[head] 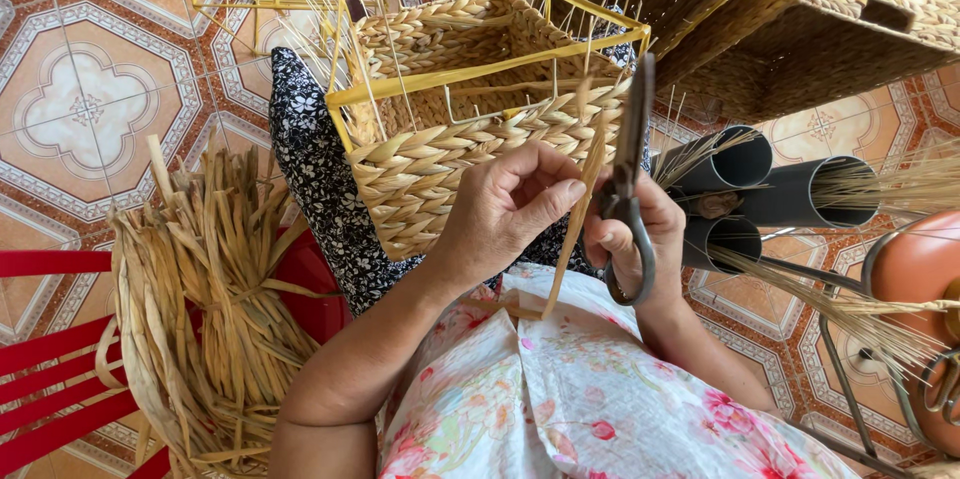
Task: The person weaves a rectangular basket by hand, interlacing dried palm leaves through a yellow frame held between their legs. They repeatedly pull strands through the weave, tighten them, and trim excess material with scissors.
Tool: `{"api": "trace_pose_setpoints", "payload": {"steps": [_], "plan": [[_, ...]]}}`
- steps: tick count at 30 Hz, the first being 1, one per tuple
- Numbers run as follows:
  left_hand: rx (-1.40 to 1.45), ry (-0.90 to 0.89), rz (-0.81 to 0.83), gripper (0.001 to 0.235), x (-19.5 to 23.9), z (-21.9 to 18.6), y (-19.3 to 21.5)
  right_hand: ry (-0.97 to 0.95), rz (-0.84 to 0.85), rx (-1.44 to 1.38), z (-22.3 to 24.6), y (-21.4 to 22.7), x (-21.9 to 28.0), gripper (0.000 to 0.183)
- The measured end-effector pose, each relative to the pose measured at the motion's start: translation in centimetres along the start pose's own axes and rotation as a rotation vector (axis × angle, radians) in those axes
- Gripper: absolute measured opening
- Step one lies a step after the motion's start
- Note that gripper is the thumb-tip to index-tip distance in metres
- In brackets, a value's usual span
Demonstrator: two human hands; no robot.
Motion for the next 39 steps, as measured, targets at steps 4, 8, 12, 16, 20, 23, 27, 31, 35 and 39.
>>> {"api": "trace_pose_setpoints", "payload": {"steps": [4, 8, 12, 16, 20, 23, 27, 31, 35, 39], "plan": [[-0.209, -0.184, -0.1, 0.016, 0.0, -1.7, 0.0, 0.148, -0.007, 0.145, 0.1, 0.0, 0.0, 0.054], [-0.414, -0.209, -0.073, 0.02, 1.4, -2.1, -1.1, 0.189, -0.07, -0.006, 1.2, 1.2, -0.4, 0.032], [-0.087, -0.176, 0.511, 0.024, 4.4, -1.2, -4.8, 0.337, -0.163, -0.349, 2.9, 3.6, -1.4, 0.031], [0.043, 0.09, 0.411, 0.059, 3.8, 1.6, -6.2, 0.442, -0.101, -0.53, 4.7, 4.9, -0.9, 0.034], [0.412, -0.09, 0.089, 0.047, 2.6, 0.7, -2.6, 0.456, -0.103, -0.517, 5.9, 5.7, 0.1, 0.036], [0.35, -0.21, -0.041, 0.038, 3.3, -0.6, -0.1, 0.41, -0.075, -0.509, 5.6, 6.3, -0.2, 0.032], [0.385, -0.247, -0.113, 0.035, 2.8, -1.5, 1.5, 0.254, -0.104, -0.375, 3.2, 6.6, -0.5, 0.032], [0.18, -0.205, -0.098, 0.041, 3.2, -2.1, 3.6, 0.187, -0.066, -0.189, 2.9, 7.8, -1.6, 0.038], [0.02, -0.094, -0.045, 0.044, 3.7, -2.1, 5.1, 0.139, -0.025, 0.227, 4.1, 8.2, -1.5, 0.053], [-0.017, -0.011, 0.096, 0.045, 3.4, -2.0, 4.3, -0.062, 0.215, 0.437, 4.1, 5.7, -2.1, 0.069]]}}
Point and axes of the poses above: each hand's wrist, its own x-axis away from the middle knuckle, its own y-axis out of the back of the hand, z = x × y, the point moved 6 cm from there along -x, towards the middle knuckle, and after that the axes turned 4 degrees about -x, right-handed, at the moved point
